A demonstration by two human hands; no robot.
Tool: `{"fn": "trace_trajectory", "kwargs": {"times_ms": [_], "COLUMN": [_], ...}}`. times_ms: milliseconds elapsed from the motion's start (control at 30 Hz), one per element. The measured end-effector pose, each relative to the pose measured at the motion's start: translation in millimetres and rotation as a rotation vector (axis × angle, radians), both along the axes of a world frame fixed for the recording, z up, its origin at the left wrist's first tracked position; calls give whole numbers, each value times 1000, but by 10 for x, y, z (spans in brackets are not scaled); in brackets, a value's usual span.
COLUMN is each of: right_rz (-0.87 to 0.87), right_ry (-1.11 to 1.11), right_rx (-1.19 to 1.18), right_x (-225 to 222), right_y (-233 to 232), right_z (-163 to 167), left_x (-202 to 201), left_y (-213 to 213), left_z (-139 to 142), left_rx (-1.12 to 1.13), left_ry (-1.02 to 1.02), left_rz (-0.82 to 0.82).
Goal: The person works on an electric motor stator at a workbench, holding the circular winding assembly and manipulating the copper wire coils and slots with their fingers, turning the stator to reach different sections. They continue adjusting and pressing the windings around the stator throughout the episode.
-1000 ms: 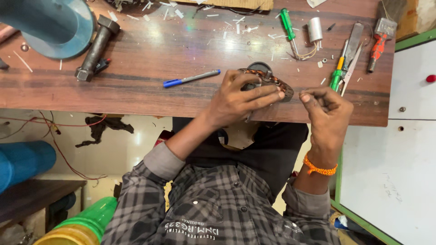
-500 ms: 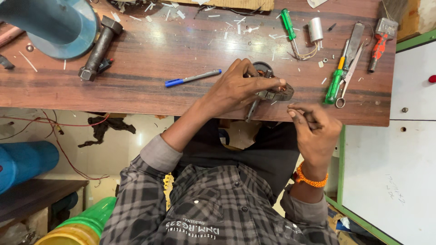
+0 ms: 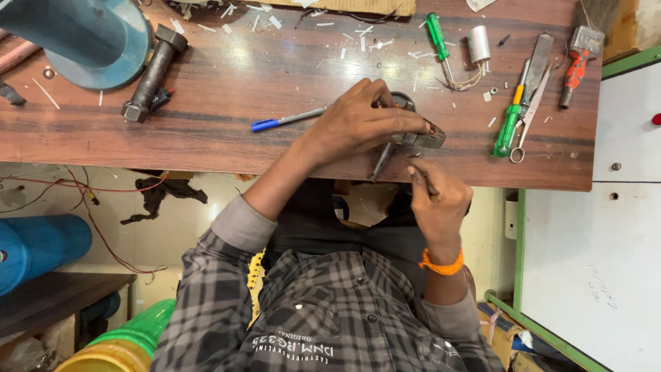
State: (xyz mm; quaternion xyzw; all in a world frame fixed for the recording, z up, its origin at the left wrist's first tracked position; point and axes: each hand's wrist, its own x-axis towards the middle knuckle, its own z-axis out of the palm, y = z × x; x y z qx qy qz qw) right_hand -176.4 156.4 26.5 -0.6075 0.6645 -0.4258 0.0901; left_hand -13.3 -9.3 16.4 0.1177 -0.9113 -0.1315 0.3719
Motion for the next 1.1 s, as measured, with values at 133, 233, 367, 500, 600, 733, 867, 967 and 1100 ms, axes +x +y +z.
{"fn": "trace_trajectory", "kwargs": {"times_ms": [133,233,367,500,600,733,867,967,1100], "right_rz": [-68,43,5,34,59,97,153,149,85], "right_ry": [-67,-97,-134,-161,-59,64,127,139,76], "right_rx": [28,-114,-32,9,80,76,-6,-28,142], "right_x": [86,126,124,71,-27,-119,-122,-81,-154], "right_y": [-71,-40,6,87,130,97,-111,-354,-648], "right_z": [-192,-256,-241,-55,171,439,590,623,589], "left_x": [73,135,142,140,172,148,34,-68,-163], "left_y": [-23,31,102,138,206,449,685,847,911], "left_z": [0,-87,-274,-332,-268,-182,-158,-149,-142], "left_rx": [-54,-251,-374,-520,-506,-142,329,630,836], "left_ry": [-72,-40,11,118,47,165,397,499,579], "left_rz": [-11,8,4,56,21,83,224,340,430]}}
